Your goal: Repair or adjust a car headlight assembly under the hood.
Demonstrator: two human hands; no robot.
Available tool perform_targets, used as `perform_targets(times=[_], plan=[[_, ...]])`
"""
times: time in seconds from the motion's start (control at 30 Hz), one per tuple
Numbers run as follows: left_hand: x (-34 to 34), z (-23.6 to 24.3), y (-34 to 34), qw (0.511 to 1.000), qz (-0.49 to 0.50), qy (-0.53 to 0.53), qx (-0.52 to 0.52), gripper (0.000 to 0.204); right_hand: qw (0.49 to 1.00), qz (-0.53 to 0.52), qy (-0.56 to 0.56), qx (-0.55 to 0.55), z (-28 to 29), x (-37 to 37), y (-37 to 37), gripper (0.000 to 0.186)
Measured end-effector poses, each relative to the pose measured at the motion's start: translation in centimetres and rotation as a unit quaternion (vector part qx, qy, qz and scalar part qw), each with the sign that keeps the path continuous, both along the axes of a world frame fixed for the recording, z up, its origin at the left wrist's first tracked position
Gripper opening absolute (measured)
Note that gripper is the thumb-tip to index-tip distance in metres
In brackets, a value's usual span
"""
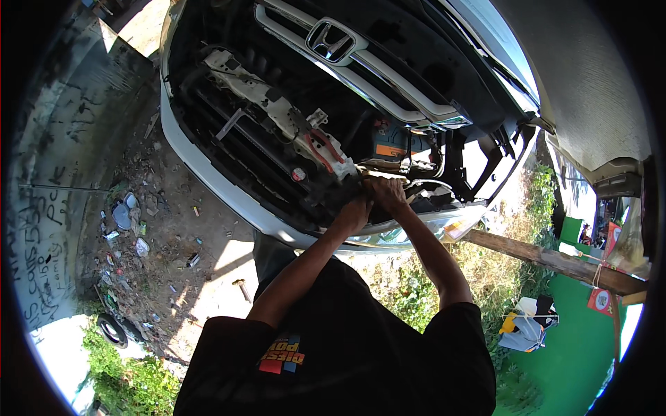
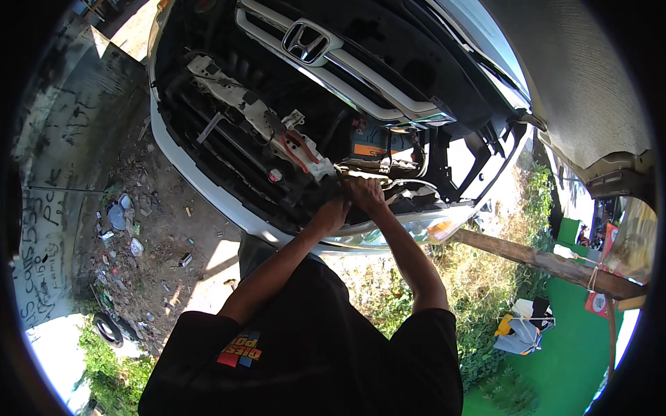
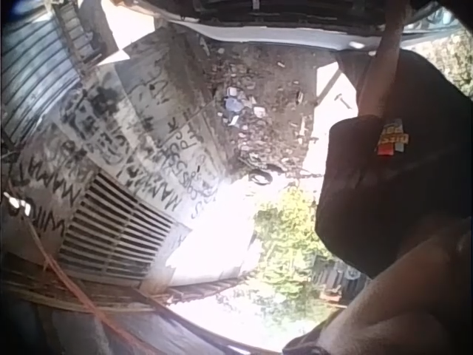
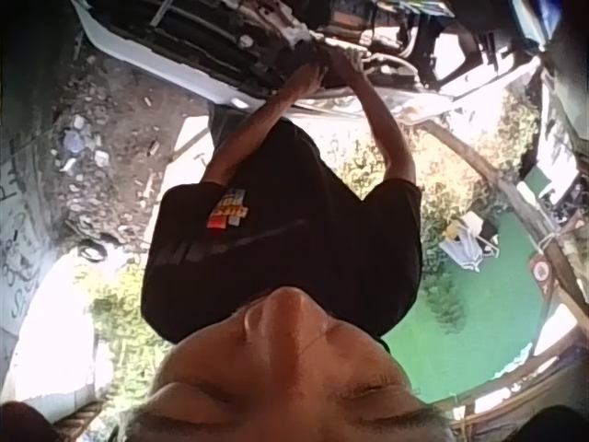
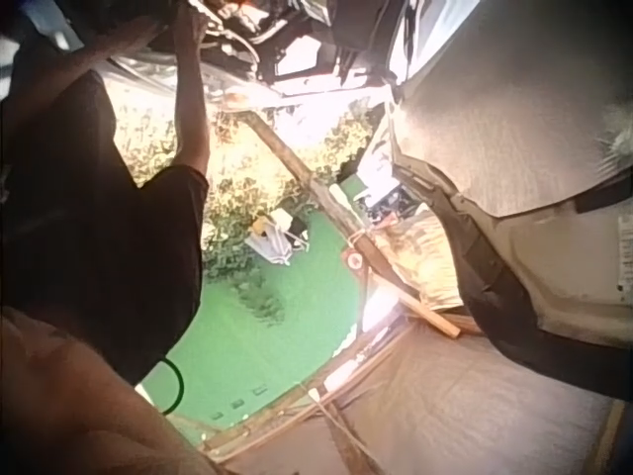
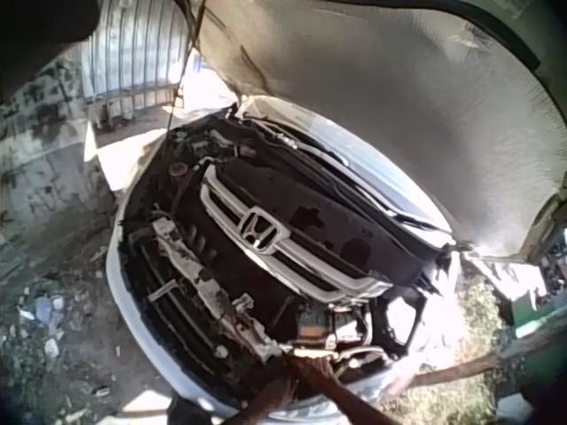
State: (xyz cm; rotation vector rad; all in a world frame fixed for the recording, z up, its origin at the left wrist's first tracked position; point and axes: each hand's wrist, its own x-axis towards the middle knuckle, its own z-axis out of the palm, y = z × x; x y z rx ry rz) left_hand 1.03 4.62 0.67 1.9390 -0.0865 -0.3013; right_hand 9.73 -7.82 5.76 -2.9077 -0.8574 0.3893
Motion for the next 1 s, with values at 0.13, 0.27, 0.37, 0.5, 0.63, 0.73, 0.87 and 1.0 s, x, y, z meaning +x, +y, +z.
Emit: perform_targets(times=[0.13, 0.27, 0.37, 0.5, 0.63, 0.73, 0.87, 1.0], plan=[[-0.5, -1.0, -1.5, 0.997, 0.066, -0.003, 0.048, 0.038, 0.999, -0.039, -0.005, -0.009, -1.5, -0.9, -1.0, 0.029], [0.3, -0.5, -2.5, 0.976, 0.148, -0.037, 0.154, 0.041, 0.999, -0.037, -0.014, -0.004, -0.5, -1.0, -1.5, 0.024], [1.5, 3.2, -3.1, 0.972, 0.124, 0.124, 0.156, 0.039, 0.998, -0.055, 0.032, -0.027, 0.8, -1.4, -2.6, 0.023], [1.6, 0.8, -2.7, 0.947, 0.064, 0.118, 0.293, 0.034, 1.000, 0.009, 0.023, 0.006, 0.2, -1.1, -2.3, 0.022], [1.7, -0.4, -1.8, 0.964, 0.098, 0.121, 0.217, 0.026, 0.994, 0.098, -0.005, -0.043, -1.0, -1.3, -2.3, 0.025], [1.2, -0.9, -0.9, 0.972, 0.052, 0.041, 0.225, 0.025, 0.995, 0.092, -0.012, -0.031, -1.5, -1.1, -1.1, 0.027], [1.7, 0.5, -0.2, 0.962, -0.043, 0.099, 0.251, 0.023, 0.987, 0.135, -0.090, 0.008, -2.3, -1.1, -0.1, 0.023], [1.8, 0.5, 0.0, 0.963, 0.030, 0.099, 0.250, 0.021, 0.987, 0.159, 0.008, -0.022, -1.9, -0.7, 0.8, 0.020]])
